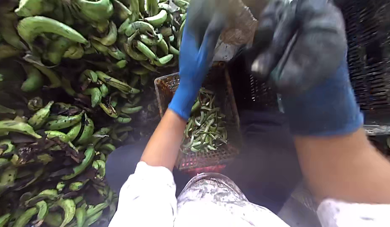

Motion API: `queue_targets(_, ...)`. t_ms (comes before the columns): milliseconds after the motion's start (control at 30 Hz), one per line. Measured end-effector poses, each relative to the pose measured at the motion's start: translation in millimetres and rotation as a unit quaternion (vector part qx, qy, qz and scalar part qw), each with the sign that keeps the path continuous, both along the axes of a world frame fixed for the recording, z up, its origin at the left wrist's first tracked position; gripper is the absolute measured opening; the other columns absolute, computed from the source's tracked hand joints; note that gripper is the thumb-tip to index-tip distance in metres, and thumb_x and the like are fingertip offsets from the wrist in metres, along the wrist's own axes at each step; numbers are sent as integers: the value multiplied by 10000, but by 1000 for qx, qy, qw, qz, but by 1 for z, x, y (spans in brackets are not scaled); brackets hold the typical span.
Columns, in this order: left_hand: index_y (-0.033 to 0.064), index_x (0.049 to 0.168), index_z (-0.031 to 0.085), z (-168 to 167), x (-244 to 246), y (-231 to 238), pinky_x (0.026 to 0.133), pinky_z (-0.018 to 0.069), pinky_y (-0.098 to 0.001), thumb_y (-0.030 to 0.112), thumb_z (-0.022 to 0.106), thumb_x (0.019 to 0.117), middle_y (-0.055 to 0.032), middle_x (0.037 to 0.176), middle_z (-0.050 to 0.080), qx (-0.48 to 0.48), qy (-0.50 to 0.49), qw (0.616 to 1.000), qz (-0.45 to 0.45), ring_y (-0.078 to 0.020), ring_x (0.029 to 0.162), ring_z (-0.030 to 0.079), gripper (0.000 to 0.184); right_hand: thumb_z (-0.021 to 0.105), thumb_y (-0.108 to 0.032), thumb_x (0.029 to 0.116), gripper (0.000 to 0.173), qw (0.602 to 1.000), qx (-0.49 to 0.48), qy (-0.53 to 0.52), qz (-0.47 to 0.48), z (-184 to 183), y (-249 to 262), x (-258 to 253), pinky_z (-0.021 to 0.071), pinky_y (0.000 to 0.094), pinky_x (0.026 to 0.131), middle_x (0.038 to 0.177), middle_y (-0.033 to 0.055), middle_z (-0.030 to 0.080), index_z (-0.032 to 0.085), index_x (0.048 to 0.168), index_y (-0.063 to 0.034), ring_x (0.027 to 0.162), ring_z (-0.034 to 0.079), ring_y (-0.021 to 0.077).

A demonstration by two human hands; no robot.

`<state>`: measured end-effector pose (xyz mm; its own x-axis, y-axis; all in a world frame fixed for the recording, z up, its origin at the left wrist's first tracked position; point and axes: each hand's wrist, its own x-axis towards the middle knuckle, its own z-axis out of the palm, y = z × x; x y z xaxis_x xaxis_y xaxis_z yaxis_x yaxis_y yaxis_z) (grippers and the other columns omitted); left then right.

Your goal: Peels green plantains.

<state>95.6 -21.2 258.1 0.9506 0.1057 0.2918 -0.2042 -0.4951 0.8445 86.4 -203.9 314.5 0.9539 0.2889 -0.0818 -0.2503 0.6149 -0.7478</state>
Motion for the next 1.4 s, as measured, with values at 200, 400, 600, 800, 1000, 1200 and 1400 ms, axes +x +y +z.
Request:
queue_targets(200, 105, 1493, 491, -243, -70, 30, 1049, 394, -708, 205, 698, 943, -271, 1484, 478, 272, 455, 841, -111, -516, 1387, 407, 596, 275, -354, 1126, 387, 992, 80, 99, -6, -37, -17, -71, 600, 274, 592, 983, 44, 632, 535, 1288, -117, 728, 661, 129)
queue_targets(400, 169, 1536, 454, -281, -86, 30, 1130, 315, -689, 61, 591, 960, -240, 1559, 409, 397, 467, 777, -143, -502, 1451, 321, 602, 346, -403, 1108, 337, 992, 70, 72, -70, -40, -24, -46, 587, 267, 595, 893, 11, 637, 554, 1242, -174, 683, 645, 103)
queue_targets(600, 77, 1367, 603, -149, -71, 50, 1006, 507, -549, 152, 733, 878, -208, 1316, 619, 137, 415, 888, -140, -342, 1192, 616, 512, 315, -460, 1108, 367, 997, 11, 47, -61, -52, -38, -57, 592, 292, 644, 979, 12, 660, 531, 1282, -219, 750, 659, 112)
queue_targets(800, 310, 1564, 358, 9, -134, 100, 834, 590, -331, 142, 599, 997, -17, 1393, 575, -328, 98, 925, -163, -140, 1066, 641, 638, 304, -480, 1105, 376, 985, -52, 7, -162, -37, -25, -81, 585, 280, 662, 917, -56, 656, 551, 1267, -248, 732, 645, 87)
queue_targets(1000, 214, 1430, 539, 45, -150, 63, 805, 596, -306, 130, 625, 993, -7, 1244, 664, -339, -4, 940, -26, -112, 977, 674, 454, 488, -232, 1074, 427, 963, -256, 44, -76, -122, 38, -164, 621, 373, 678, 1098, 100, 668, 408, 1445, -38, 823, 698, 185)
queue_targets(1200, 115, 1511, 468, 21, -175, 57, 1083, 492, -345, 217, 667, 990, -48, 1549, 440, -112, -113, 982, -104, -171, 1318, 525, 567, 566, -389, 1045, 384, 939, -209, -253, -104, -50, 42, -204, 617, 330, 623, 966, 18, 699, 565, 1304, -105, 744, 680, 128)
queue_targets(1400, 117, 1490, 483, 21, -187, 63, 1103, 486, -403, 149, 678, 971, -56, 1547, 445, -234, -119, 954, -145, -222, 1346, 510, 555, 510, -380, 1065, 375, 906, -380, -183, 44, -95, 30, -196, 616, 381, 655, 954, 40, 705, 575, 1343, -137, 750, 691, 132)
